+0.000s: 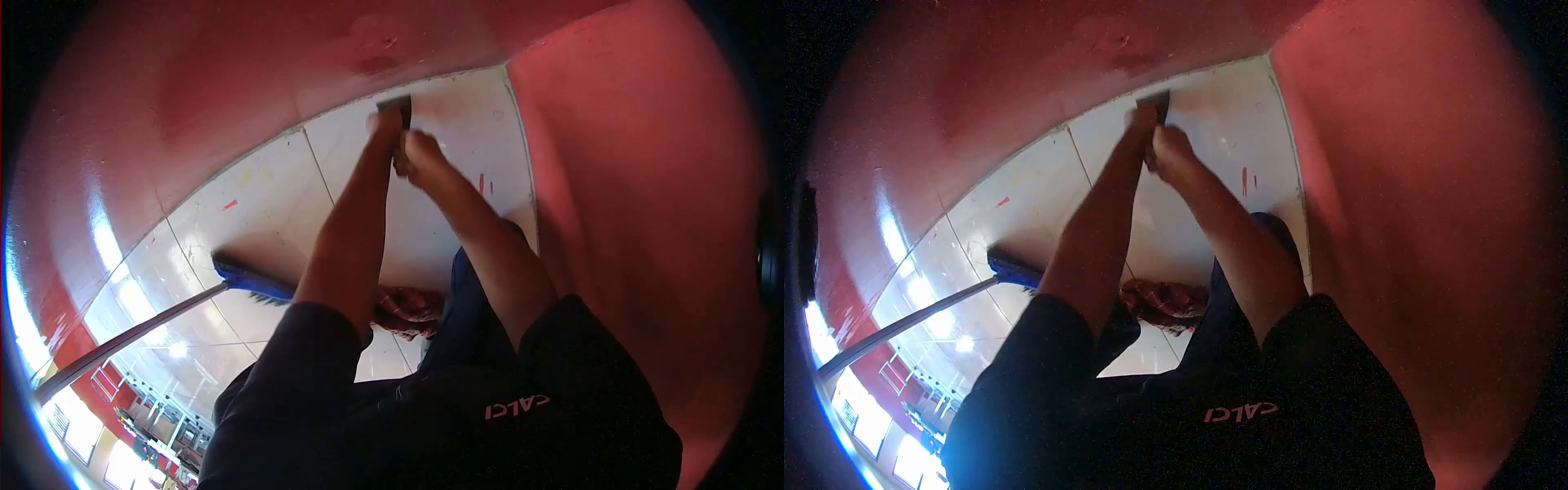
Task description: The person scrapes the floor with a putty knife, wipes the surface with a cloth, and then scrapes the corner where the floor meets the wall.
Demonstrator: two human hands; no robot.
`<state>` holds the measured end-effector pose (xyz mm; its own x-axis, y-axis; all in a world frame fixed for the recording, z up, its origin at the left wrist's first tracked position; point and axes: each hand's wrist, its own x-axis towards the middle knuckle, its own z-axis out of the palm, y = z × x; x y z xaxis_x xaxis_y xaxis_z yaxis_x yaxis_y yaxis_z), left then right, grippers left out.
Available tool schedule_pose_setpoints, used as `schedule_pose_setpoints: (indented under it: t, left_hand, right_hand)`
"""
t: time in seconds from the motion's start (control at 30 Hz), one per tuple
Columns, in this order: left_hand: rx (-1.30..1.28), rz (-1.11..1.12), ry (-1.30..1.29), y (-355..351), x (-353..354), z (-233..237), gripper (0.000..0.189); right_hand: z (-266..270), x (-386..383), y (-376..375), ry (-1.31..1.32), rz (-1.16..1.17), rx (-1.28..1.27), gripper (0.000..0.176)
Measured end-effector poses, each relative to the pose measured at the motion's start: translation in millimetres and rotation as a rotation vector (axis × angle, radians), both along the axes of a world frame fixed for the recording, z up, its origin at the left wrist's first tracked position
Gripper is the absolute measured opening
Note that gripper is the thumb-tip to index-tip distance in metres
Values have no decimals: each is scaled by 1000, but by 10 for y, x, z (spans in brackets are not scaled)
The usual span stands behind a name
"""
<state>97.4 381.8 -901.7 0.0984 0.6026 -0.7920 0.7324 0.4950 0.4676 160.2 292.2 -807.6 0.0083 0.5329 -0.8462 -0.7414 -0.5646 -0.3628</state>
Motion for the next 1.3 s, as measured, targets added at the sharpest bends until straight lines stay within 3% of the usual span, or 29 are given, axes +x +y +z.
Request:
schedule_pose_setpoints:
  t: [0.1,0.13,0.17,0.2,0.27,0.3,0.33,0.43,0.5,0.57,0.6,0.67,0.7,0.8,0.87,0.93,0.97,1.0,1.07,1.13,1.2,1.23,1.3]
  left_hand:
    - [81,56,26,-971,-208,-641,62]
    - [86,166,160,-1361,-170,-508,65]
    - [106,305,29,-1598,-167,-15,68]
    - [-24,189,0,-1662,-301,-175,64]
    - [43,151,123,-1571,-172,14,55]
    - [93,122,31,-1318,-244,-399,53]
    - [141,91,-60,-1048,-393,-715,50]
    - [6,18,-3,-170,-305,177,51]
    - [-166,234,-234,455,-725,-448,34]
    - [-112,235,-185,244,-660,-335,39]
    - [-93,242,-154,36,-633,-248,41]
    - [120,194,145,-280,-424,106,55]
    - [187,189,183,-306,-398,125,60]
    - [-5,200,94,151,-336,29,58]
    - [-156,349,7,151,-203,781,55]
    - [186,278,31,-81,-335,209,51]
    - [354,232,64,-196,-403,-82,49]
    - [374,167,106,-195,-355,157,49]
    - [-236,459,25,152,-164,779,52]
    - [-32,302,39,140,-272,535,56]
    - [384,55,159,40,-384,-243,56]
    - [370,209,72,-56,-319,33,57]
    - [128,206,76,97,-340,176,57]
  right_hand:
    - [172,-119,-739,16,-32,-47,27]
    - [316,-128,-1009,40,-2,-122,28]
    - [408,-125,-1222,58,72,-189,26]
    - [315,-156,-1219,45,27,-194,26]
    - [153,-313,-1308,29,-60,-221,27]
    - [320,-260,-1213,57,-14,-253,28]
    - [20,-292,-857,29,-35,-44,26]
    - [128,-244,32,77,70,55,18]
    - [487,-309,346,34,-16,-71,15]
    - [396,-441,263,23,-113,-182,18]
    - [282,-463,78,35,-50,-146,18]
    - [69,-422,-167,55,85,-60,19]
    - [16,-451,-99,25,35,-54,20]
    - [-69,-418,220,62,-87,-72,21]
    - [98,-417,304,62,19,-35,19]
    - [156,-419,103,70,-20,-23,17]
    - [357,-316,16,119,74,-104,17]
    - [359,-292,163,98,55,-61,17]
    - [231,-321,296,66,6,-33,18]
    - [292,-362,297,76,-31,-101,18]
    - [152,-347,130,64,20,-39,17]
    - [151,-309,61,106,69,-22,18]
    - [150,-405,181,67,24,-90,18]
